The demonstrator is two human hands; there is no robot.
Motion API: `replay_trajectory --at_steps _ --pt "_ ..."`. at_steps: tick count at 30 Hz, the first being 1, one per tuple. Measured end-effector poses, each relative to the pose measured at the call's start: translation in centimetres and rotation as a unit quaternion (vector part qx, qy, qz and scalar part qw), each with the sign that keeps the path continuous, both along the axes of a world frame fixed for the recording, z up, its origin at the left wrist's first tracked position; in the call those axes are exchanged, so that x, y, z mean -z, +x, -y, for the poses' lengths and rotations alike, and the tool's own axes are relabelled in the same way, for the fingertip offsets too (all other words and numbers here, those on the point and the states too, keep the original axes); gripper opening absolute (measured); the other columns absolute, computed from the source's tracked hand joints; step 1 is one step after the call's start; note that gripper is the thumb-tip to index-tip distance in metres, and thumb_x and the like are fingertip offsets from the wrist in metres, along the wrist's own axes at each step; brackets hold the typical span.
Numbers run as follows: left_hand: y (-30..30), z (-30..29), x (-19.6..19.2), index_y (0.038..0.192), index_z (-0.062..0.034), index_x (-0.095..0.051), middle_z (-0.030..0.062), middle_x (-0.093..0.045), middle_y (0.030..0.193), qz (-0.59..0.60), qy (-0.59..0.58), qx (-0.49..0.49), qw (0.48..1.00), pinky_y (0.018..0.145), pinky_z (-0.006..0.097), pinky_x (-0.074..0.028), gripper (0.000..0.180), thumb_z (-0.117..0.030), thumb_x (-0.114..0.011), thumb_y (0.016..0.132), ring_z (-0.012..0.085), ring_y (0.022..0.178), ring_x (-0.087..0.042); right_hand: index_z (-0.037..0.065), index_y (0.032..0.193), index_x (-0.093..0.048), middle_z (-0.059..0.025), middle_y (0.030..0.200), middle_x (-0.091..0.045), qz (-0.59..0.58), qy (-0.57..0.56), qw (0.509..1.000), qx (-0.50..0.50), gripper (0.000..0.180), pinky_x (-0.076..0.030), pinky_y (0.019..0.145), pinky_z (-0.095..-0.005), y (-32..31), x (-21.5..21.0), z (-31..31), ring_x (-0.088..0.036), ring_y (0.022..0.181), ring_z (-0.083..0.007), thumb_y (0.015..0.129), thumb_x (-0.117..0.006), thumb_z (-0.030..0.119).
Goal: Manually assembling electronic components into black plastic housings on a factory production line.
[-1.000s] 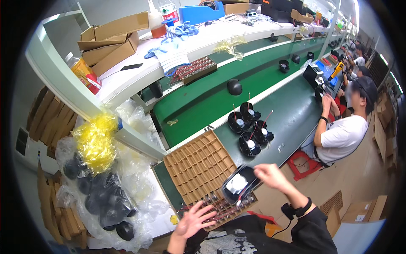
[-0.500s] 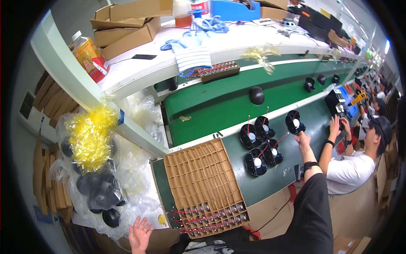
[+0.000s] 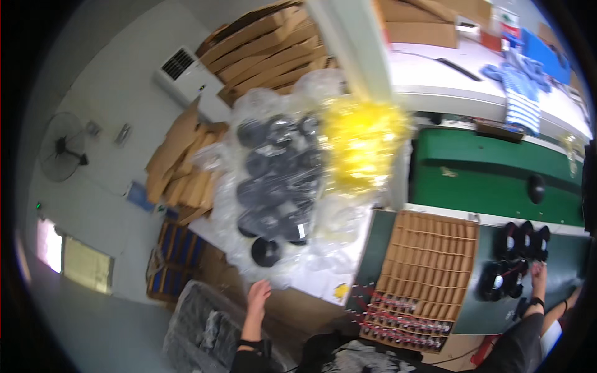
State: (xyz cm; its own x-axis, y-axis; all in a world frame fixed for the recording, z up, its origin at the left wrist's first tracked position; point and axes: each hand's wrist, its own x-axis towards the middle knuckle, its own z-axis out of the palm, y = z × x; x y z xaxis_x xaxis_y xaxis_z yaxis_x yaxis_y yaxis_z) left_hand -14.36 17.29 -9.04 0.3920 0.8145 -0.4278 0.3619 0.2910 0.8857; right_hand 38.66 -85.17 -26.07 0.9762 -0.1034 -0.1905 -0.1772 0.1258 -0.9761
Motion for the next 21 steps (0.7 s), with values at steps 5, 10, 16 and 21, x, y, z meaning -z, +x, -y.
replay_trajectory --at_steps 5,10,16,21 --pt "0.5 -4.9 1.0 0.12 -0.0011 -0.051 0.0139 -0.059 0.119 -0.082 0.27 0.07 0.957 0.094 0.035 -0.043 0.034 -0.016 -0.059 0.09 0.0251 0.112 -0.056 0.003 0.136 -0.04 -0.016 0.139 -0.044 -0.128 0.077 0.957 0.247 0.055 -0.039 0.1 -0.0307 -3.6 1.3 -2.9 -0.047 0.125 -0.0239 0.092 -0.053 0.033" --pt "7.0 -9.1 0.9 0.123 -0.0018 -0.048 0.0195 -0.059 0.115 -0.202 0.451 0.173 0.852 0.105 0.045 -0.031 0.043 -0.019 -0.06 0.085 0.0344 0.106 -0.055 0.008 0.134 -0.045 -0.0107 0.13 -0.054 -0.079 -0.091 0.954 0.276 0.048 -0.039 0.094 -0.0325 -15.1 -2.6 -7.9 -0.051 0.12 -0.0215 0.093 -0.053 0.034" --pt "7.0 -12.5 1.2 0.121 0.0012 -0.047 0.0185 -0.065 0.098 -0.32 0.547 0.251 0.731 0.106 0.051 -0.019 0.047 -0.032 -0.055 0.089 0.0311 0.098 -0.059 0.008 0.12 -0.055 -0.0031 0.113 -0.061 0.003 -0.235 0.966 0.106 0.031 -0.041 0.072 -0.022 -20.5 -11.8 -23.9 -0.057 0.094 -0.0112 0.093 -0.055 0.024" --pt "6.5 -14.8 2.1 0.119 0.0 -0.047 0.0148 -0.066 0.084 -0.287 0.545 0.277 0.737 0.098 0.044 -0.028 0.044 -0.032 -0.055 0.09 0.031 0.086 -0.061 0.001 0.103 -0.058 -0.0032 0.087 -0.062 0.085 -0.258 0.959 -0.085 0.015 -0.045 0.069 -0.0215 -23.4 -23.2 -43.0 -0.057 0.08 -0.0096 0.092 -0.056 0.011"
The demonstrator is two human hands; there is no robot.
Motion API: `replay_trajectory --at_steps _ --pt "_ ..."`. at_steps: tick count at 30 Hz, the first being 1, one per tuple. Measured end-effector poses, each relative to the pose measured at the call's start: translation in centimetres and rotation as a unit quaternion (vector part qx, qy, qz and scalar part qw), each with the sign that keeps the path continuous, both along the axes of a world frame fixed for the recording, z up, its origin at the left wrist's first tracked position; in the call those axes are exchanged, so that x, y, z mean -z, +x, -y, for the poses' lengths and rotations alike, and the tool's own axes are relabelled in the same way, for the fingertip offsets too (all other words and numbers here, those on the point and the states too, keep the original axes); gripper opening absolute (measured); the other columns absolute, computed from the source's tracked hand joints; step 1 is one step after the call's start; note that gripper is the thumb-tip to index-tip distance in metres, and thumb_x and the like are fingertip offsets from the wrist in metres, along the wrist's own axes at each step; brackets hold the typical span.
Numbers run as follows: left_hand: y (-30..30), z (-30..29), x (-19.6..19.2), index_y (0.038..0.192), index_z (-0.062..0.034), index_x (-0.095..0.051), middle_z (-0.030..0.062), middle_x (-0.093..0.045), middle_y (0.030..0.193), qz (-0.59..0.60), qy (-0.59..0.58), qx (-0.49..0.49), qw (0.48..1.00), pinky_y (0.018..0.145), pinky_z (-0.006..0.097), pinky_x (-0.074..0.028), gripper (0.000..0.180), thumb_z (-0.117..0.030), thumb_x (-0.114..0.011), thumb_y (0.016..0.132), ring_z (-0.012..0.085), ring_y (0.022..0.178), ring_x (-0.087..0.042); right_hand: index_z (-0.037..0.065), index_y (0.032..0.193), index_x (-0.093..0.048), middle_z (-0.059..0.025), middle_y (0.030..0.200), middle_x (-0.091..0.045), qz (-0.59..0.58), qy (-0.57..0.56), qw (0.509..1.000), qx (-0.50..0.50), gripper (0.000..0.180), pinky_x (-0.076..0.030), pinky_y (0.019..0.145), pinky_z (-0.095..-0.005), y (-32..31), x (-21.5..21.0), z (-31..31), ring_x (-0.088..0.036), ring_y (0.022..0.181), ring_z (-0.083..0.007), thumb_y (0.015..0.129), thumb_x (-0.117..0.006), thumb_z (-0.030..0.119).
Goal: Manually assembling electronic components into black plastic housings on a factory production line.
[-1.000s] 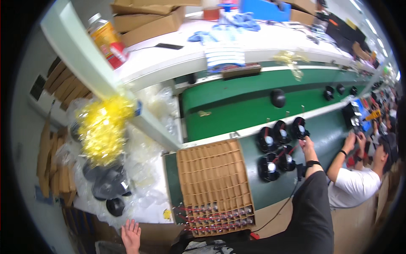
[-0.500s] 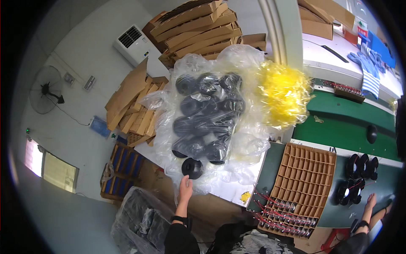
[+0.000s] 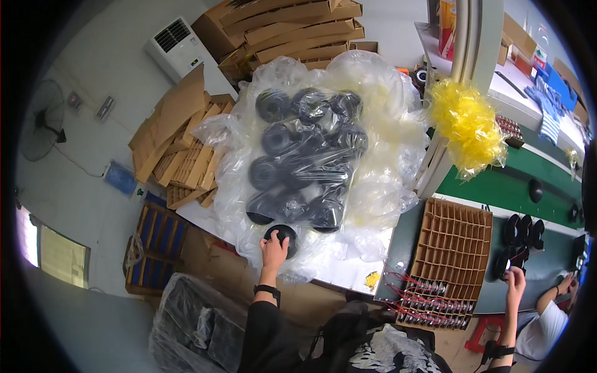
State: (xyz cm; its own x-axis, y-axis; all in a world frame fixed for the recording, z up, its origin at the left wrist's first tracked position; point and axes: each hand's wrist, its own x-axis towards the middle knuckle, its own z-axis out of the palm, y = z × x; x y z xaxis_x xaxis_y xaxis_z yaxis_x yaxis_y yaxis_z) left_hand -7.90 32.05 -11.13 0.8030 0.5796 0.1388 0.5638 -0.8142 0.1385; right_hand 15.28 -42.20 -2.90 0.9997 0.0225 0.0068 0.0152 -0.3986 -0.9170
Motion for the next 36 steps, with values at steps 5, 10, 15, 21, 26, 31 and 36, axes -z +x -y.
replay_trajectory --at_steps 5,10,15,21,26,31,36 --pt "-0.7 1.1 -4.5 0.111 -0.0048 -0.049 0.0047 -0.058 0.071 0.3 -0.081 -0.091 0.946 0.084 0.038 -0.035 0.031 -0.023 -0.059 0.089 0.023 0.07 -0.054 -0.002 0.088 -0.061 -0.0061 0.08 -0.063 0.023 -0.092 0.982 -0.161 0.007 -0.048 0.071 -0.0248 -2.5 -6.2 -13.3 -0.06 0.077 -0.0112 0.084 -0.06 0.003" --pt "-0.1 6.9 -12.9 0.113 -0.0061 -0.047 0.0072 -0.056 0.097 0.54 -0.368 -0.088 0.752 0.077 0.028 -0.044 0.027 -0.025 -0.051 0.093 0.0138 0.088 -0.053 0.001 0.087 -0.064 -0.012 0.083 -0.064 0.005 -0.121 0.919 -0.376 0.008 -0.05 0.067 -0.0313 -4.8 -12.2 -23.2 -0.064 0.078 -0.0228 0.081 -0.065 0.006" --pt "1.9 14.2 -17.9 0.118 -0.005 -0.044 0.0052 -0.056 0.094 0.511 -0.519 -0.004 0.685 0.076 0.023 -0.041 0.029 -0.019 -0.049 0.093 0.0104 0.084 -0.051 0.004 0.095 -0.062 -0.0108 0.089 -0.06 0.273 -0.083 0.852 -0.439 0.026 -0.05 0.066 -0.0351 -7.2 -16.4 -32.0 -0.061 0.079 -0.0282 0.076 -0.073 0.018" --pt "4.7 21.5 -19.7 0.12 -0.0007 -0.037 0.0089 -0.061 0.096 0.451 -0.596 0.114 0.654 0.077 0.023 -0.041 0.034 -0.016 -0.05 0.092 0.0101 0.084 -0.053 0.004 0.087 -0.058 -0.0089 0.082 -0.055 0.271 -0.057 0.882 -0.382 0.039 -0.048 0.059 -0.0348 -8.6 -17.6 -34.8 -0.059 0.073 -0.0262 0.074 -0.075 0.038" --pt "6.5 25.0 -19.2 0.12 0.0005 -0.034 0.0109 -0.06 0.095 0.429 -0.628 0.168 0.627 0.077 0.023 -0.041 0.042 -0.015 -0.058 0.089 0.0107 0.084 -0.053 0.007 0.077 -0.052 -0.0043 0.072 -0.047 0.348 -0.152 0.849 -0.366 0.026 -0.046 0.051 -0.032 -8.3 -16.6 -32.4 -0.054 0.063 -0.0207 0.08 -0.068 0.028" --pt "7.8 26.3 -18.3 0.123 0.0003 -0.034 0.0076 -0.061 0.087 0.392 -0.607 0.22 0.655 0.073 0.021 -0.04 0.049 -0.017 -0.062 0.088 0.0087 0.077 -0.053 0.009 0.077 -0.052 -0.0026 0.069 -0.045 0.378 -0.182 0.82 -0.389 0.017 -0.046 0.051 -0.0295 -7.7 -15.8 -29.6 -0.052 0.064 -0.0174 0.08 -0.064 0.02" --pt "10.6 27.3 -18.8 0.124 -0.0014 -0.04 0.0071 -0.061 0.081 0.2 -0.658 0.183 0.702 0.067 0.021 -0.042 0.039 -0.012 -0.058 0.092 0.0073 0.074 -0.054 0.008 0.075 -0.05 -0.0019 0.069 -0.046 0.407 -0.229 0.786 -0.405 0.017 -0.048 0.054 -0.0281 -8.0 -14.0 -28.4 -0.054 0.066 -0.0157 0.082 -0.062 0.019"
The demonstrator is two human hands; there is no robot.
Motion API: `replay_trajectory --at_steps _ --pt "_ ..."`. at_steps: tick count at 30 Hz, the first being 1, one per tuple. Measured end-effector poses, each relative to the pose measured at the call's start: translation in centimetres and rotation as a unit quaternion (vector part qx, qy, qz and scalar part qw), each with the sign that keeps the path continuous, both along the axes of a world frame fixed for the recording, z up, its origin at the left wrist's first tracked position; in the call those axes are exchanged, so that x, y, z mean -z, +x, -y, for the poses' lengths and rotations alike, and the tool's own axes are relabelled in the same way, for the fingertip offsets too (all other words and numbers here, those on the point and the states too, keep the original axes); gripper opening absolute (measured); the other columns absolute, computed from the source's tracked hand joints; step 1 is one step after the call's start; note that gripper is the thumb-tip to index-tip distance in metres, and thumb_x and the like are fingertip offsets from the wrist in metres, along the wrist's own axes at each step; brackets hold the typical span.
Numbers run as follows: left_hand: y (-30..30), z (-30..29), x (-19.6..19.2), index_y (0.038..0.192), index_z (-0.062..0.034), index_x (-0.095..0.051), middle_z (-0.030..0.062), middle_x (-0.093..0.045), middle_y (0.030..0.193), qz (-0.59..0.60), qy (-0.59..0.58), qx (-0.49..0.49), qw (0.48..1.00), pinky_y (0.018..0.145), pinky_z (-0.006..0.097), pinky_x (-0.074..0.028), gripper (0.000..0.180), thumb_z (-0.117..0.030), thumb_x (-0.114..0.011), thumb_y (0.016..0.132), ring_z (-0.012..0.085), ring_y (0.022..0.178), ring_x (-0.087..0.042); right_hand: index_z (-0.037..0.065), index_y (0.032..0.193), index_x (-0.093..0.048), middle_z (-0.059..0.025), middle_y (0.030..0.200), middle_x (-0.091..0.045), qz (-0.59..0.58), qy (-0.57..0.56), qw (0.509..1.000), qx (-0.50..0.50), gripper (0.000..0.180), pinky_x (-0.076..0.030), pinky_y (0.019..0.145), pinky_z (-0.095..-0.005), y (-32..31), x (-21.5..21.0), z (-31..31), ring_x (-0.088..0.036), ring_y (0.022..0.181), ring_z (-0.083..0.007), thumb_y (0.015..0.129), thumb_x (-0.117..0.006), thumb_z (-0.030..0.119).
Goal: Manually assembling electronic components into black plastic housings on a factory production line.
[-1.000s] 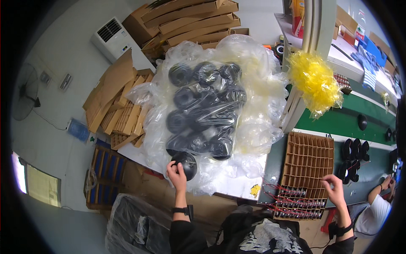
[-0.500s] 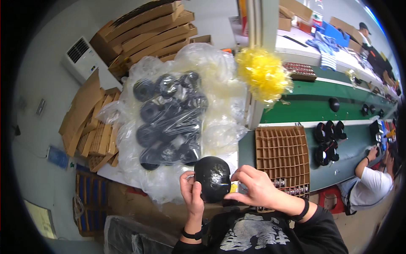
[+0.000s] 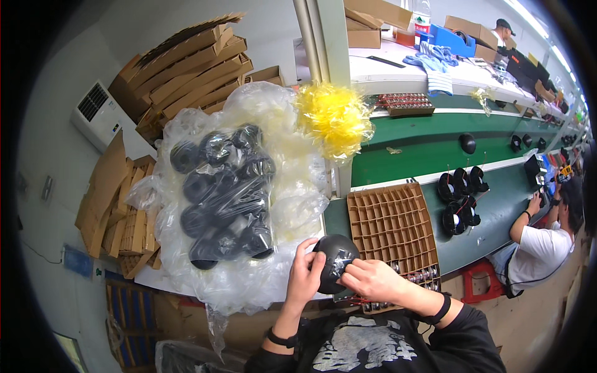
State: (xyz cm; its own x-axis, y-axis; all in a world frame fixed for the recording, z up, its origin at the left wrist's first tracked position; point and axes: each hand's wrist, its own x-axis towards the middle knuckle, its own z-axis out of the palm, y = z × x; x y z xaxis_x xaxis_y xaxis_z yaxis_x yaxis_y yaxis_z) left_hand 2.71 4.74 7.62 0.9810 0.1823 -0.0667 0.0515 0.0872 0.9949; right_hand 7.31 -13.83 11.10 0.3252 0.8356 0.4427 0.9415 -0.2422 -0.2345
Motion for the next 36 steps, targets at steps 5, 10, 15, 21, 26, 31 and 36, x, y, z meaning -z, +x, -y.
replay_trajectory --at_steps 5,10,15,21,26,31,36 --pt "3.0 1.5 2.7 0.111 0.0008 -0.053 0.0011 -0.06 0.064 0.007 -0.012 -0.032 0.999 0.05 0.019 -0.038 0.033 -0.011 -0.069 0.084 0.0026 0.056 -0.05 0.006 0.076 -0.051 -0.004 0.07 -0.05 0.001 -0.049 0.998 0.031 0.014 -0.049 0.054 -0.0295 -0.7 2.3 0.3 -0.057 0.066 -0.0173 0.081 -0.06 0.015" --pt "2.6 1.5 2.5 0.112 0.0021 -0.052 0.0021 -0.061 0.065 0.033 0.009 -0.042 0.999 0.051 0.019 -0.038 0.033 -0.008 -0.067 0.085 0.0029 0.057 -0.051 0.004 0.076 -0.05 -0.0075 0.069 -0.053 -0.086 -0.005 0.996 -0.011 0.016 -0.05 0.053 -0.0347 0.6 1.2 0.3 -0.06 0.063 -0.0235 0.081 -0.062 0.012" --pt "1.9 1.2 1.4 0.11 0.0035 -0.053 0.0021 -0.06 0.062 0.07 0.007 -0.078 0.994 0.049 0.019 -0.037 0.034 -0.008 -0.069 0.083 0.002 0.056 -0.05 0.003 0.072 -0.048 -0.0113 0.064 -0.054 -0.145 0.001 0.985 -0.09 0.019 -0.05 0.055 -0.0394 2.1 -0.2 -0.3 -0.059 0.06 -0.03 0.082 -0.063 0.012" --pt "0.7 -0.6 1.0 0.112 0.0015 -0.053 0.0032 -0.06 0.065 0.095 -0.006 -0.118 0.988 0.053 0.02 -0.04 0.037 -0.008 -0.07 0.081 0.0045 0.059 -0.052 -0.001 0.072 -0.052 -0.0171 0.062 -0.055 -0.336 0.009 0.941 -0.036 0.02 -0.046 0.055 -0.0408 2.8 -2.7 -1.2 -0.058 0.059 -0.0351 0.084 -0.06 0.013" --pt "-0.6 -2.0 -0.9 0.122 -0.0002 -0.046 0.004 -0.061 0.076 0.163 -0.056 -0.103 0.98 0.064 0.019 -0.043 0.049 -0.01 -0.07 0.08 0.0065 0.07 -0.054 0.0 0.072 -0.05 -0.0045 0.061 -0.051 -0.545 0.069 0.833 -0.063 0.025 -0.04 0.052 -0.028 2.5 -2.8 -1.6 -0.048 0.053 -0.0133 0.092 -0.057 0.014" --pt "-1.3 -2.6 -2.0 0.125 0.0009 -0.043 -0.0009 -0.058 0.077 0.149 -0.141 -0.084 0.975 0.062 0.017 -0.035 0.057 -0.019 -0.073 0.081 0.0028 0.067 -0.047 0.002 0.074 -0.047 0.0017 0.065 -0.048 -0.668 0.142 0.716 -0.142 0.025 -0.035 0.052 -0.0225 1.2 -4.2 -2.1 -0.042 0.058 -0.0049 0.097 -0.05 0.011" --pt "-1.7 -3.1 -1.7 0.128 0.0014 -0.039 -0.0024 -0.057 0.076 0.203 -0.097 -0.087 0.97 0.062 0.018 -0.034 0.068 -0.024 -0.077 0.077 0.0031 0.068 -0.045 0.005 0.071 -0.044 -0.0014 0.06 -0.045 -0.766 0.191 0.59 -0.171 0.029 -0.031 0.045 -0.0222 1.0 -4.3 -2.5 -0.038 0.051 -0.008 0.097 -0.051 0.017"
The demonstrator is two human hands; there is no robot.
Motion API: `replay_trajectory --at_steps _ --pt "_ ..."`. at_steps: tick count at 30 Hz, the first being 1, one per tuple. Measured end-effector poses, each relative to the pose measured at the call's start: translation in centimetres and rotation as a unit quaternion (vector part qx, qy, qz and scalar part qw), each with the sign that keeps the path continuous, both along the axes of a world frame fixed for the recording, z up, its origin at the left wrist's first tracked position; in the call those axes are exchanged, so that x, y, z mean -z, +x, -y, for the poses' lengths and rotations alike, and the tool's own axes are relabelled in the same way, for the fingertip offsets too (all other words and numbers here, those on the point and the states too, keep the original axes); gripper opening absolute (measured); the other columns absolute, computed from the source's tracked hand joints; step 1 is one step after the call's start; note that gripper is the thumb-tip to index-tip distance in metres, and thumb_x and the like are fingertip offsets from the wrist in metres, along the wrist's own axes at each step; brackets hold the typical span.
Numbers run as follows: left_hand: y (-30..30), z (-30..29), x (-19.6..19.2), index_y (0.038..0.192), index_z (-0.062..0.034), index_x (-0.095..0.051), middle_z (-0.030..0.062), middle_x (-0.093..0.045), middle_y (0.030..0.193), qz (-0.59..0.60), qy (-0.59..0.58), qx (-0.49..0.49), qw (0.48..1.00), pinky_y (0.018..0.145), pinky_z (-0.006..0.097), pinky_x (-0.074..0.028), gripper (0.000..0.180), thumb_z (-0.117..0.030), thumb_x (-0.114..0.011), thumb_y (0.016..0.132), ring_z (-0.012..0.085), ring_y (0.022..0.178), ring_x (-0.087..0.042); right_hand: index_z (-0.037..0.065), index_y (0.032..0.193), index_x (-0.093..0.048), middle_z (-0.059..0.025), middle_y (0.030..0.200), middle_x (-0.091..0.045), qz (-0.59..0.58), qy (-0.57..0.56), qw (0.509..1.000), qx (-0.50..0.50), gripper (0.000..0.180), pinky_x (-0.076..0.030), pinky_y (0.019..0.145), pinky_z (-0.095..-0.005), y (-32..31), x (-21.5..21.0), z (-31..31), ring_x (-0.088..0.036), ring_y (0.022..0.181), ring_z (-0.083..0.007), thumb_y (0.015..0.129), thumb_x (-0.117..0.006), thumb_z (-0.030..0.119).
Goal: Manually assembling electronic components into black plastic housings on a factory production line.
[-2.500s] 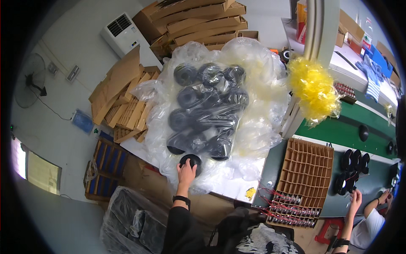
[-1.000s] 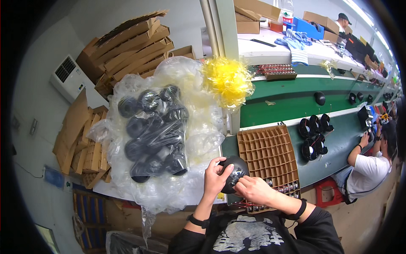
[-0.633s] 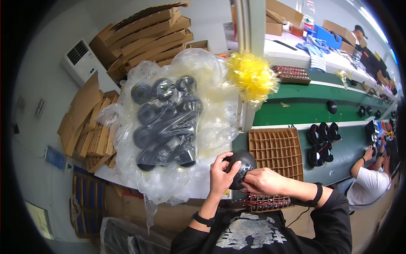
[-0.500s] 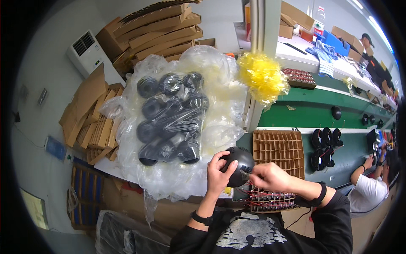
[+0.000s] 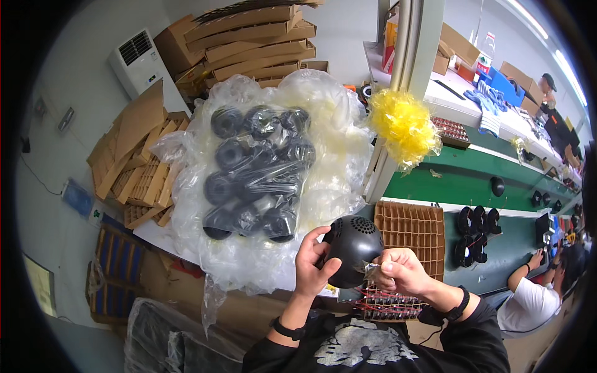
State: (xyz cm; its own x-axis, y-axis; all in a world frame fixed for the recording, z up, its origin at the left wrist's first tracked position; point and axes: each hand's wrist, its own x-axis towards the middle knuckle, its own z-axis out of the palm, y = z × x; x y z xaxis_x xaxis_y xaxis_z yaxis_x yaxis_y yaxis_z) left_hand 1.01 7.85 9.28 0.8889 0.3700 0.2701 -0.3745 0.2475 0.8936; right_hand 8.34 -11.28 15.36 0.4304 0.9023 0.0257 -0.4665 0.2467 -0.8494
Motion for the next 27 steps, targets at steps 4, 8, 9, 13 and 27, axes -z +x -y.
replay_trajectory --at_steps 4,8,9,13,27 --pt "0.0 -0.3 -0.9 0.129 0.0016 -0.038 -0.0019 -0.058 0.077 0.035 0.044 0.002 0.998 0.069 0.019 -0.036 0.074 -0.028 -0.079 0.075 0.0045 0.072 -0.046 0.009 0.07 -0.044 -0.0025 0.056 -0.044 -0.301 0.068 0.95 -0.053 0.032 -0.029 0.039 -0.0218 -0.3 0.1 0.0 -0.038 0.047 -0.0103 0.093 -0.057 0.026" --pt "-0.4 0.5 0.1 0.129 0.001 -0.039 0.0012 -0.062 0.079 -0.054 -0.003 -0.001 0.999 0.084 0.021 -0.037 0.075 -0.027 -0.08 0.072 0.0069 0.081 -0.051 0.006 0.06 -0.046 -0.0032 0.056 -0.047 0.006 0.109 0.994 -0.022 0.039 -0.035 0.045 -0.0292 -0.6 -2.9 1.1 -0.043 0.048 -0.0138 0.087 -0.063 0.03" --pt "-0.5 -0.4 2.6 0.127 0.0004 -0.042 0.0027 -0.064 0.082 -0.037 0.084 -0.043 0.995 0.079 0.022 -0.041 0.071 -0.02 -0.08 0.071 0.0077 0.079 -0.054 0.004 0.062 -0.05 -0.006 0.058 -0.053 0.108 0.122 0.986 0.042 0.034 -0.038 0.05 -0.0327 -0.2 -4.0 1.6 -0.048 0.051 -0.0164 0.086 -0.064 0.024" --pt "-1.7 -0.8 1.6 0.125 0.002 -0.04 0.0055 -0.064 0.082 -0.026 0.024 -0.051 0.998 0.078 0.022 -0.044 0.068 -0.02 -0.079 0.074 0.0102 0.08 -0.059 0.001 0.067 -0.05 -0.0067 0.059 -0.053 0.681 -0.016 0.614 0.399 0.016 -0.038 0.046 -0.0283 4.8 -8.5 1.2 -0.049 0.05 -0.0172 0.077 -0.061 -0.006" --pt "-1.4 -0.2 -0.2 0.125 0.0023 -0.038 0.0045 -0.061 0.082 0.0 -0.093 0.047 0.995 0.073 0.022 -0.04 0.076 -0.032 -0.08 0.072 0.0092 0.076 -0.053 -0.001 0.099 -0.055 -0.016 0.094 -0.061 0.653 -0.175 0.648 0.349 0.041 -0.05 0.074 -0.0342 11.9 -7.3 0.8 -0.062 0.082 -0.0254 0.075 -0.077 0.024"
